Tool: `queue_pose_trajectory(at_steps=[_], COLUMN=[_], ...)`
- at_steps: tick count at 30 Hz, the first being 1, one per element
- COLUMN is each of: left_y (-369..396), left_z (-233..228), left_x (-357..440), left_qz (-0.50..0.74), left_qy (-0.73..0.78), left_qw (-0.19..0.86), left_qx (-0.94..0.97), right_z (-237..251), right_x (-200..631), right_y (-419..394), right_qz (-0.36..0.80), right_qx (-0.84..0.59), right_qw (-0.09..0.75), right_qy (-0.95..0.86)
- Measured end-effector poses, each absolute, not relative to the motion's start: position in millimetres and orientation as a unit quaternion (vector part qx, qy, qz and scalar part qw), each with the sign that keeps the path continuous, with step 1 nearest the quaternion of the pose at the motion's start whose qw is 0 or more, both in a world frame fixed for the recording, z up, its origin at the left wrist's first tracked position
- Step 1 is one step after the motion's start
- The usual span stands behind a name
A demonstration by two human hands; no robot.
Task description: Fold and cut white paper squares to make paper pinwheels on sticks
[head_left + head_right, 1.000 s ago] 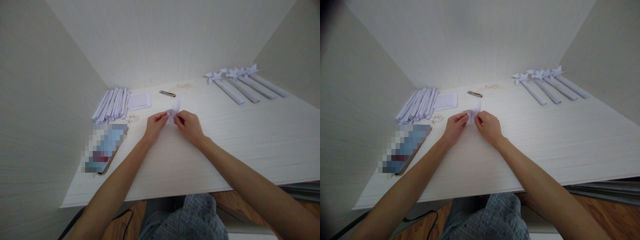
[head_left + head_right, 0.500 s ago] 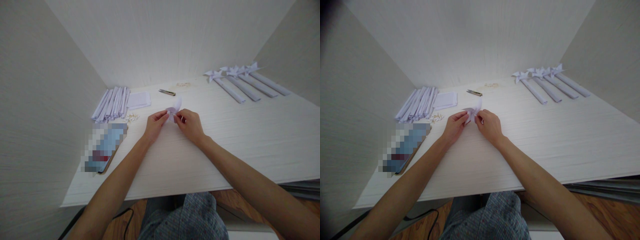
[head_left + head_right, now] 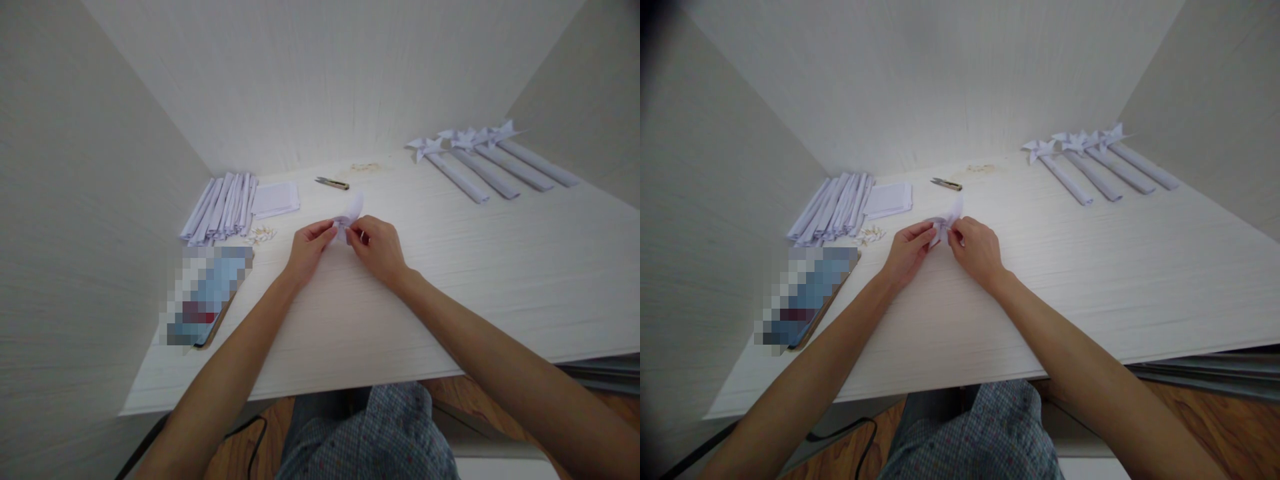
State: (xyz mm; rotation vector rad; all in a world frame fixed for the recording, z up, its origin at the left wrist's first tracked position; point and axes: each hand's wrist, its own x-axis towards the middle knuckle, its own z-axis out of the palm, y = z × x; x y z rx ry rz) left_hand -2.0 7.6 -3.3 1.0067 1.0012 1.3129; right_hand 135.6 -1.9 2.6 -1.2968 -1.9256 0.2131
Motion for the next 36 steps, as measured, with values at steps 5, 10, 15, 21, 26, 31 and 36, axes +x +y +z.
queue_pose_trajectory(at_steps=[5,10,15,21,26,31,36], left_y=[7.7,8.4,8.2,7.6,7.8,8.4,7.6], left_z=[-3.1,-4.2,-5.1,-5.5,-7.7,-9.4,-7.3], left_x=[-2.0,-2.7,-3.1,-3.6,-4.4,-5.2,-4.3], left_qz=[0.561,0.554,0.548,0.537,0.531,0.521,0.516], left_qy=[0.401,0.392,0.392,0.389,0.389,0.384,0.385], left_qw=[0.576,0.573,0.573,0.578,0.574,0.565,0.566], left_qx=[0.440,0.459,0.468,0.477,0.488,0.512,0.516], right_z=[0.8,-0.5,1.4,1.2,-0.5,-0.1,2.7], right_x=[136.4,136.8,135.9,134.9,135.6,135.6,134.2], right_y=[-1.5,-0.5,-1.2,-1.5,-0.8,-0.6,-2.0], right_qz=[0.080,0.075,0.073,0.068,0.062,0.059,0.061], right_qx=[-0.515,-0.520,-0.536,-0.540,-0.525,-0.531,-0.555], right_qw=[0.397,0.392,0.374,0.383,0.407,0.403,0.366], right_qy=[-0.755,-0.755,-0.753,-0.746,-0.745,-0.743,-0.744])
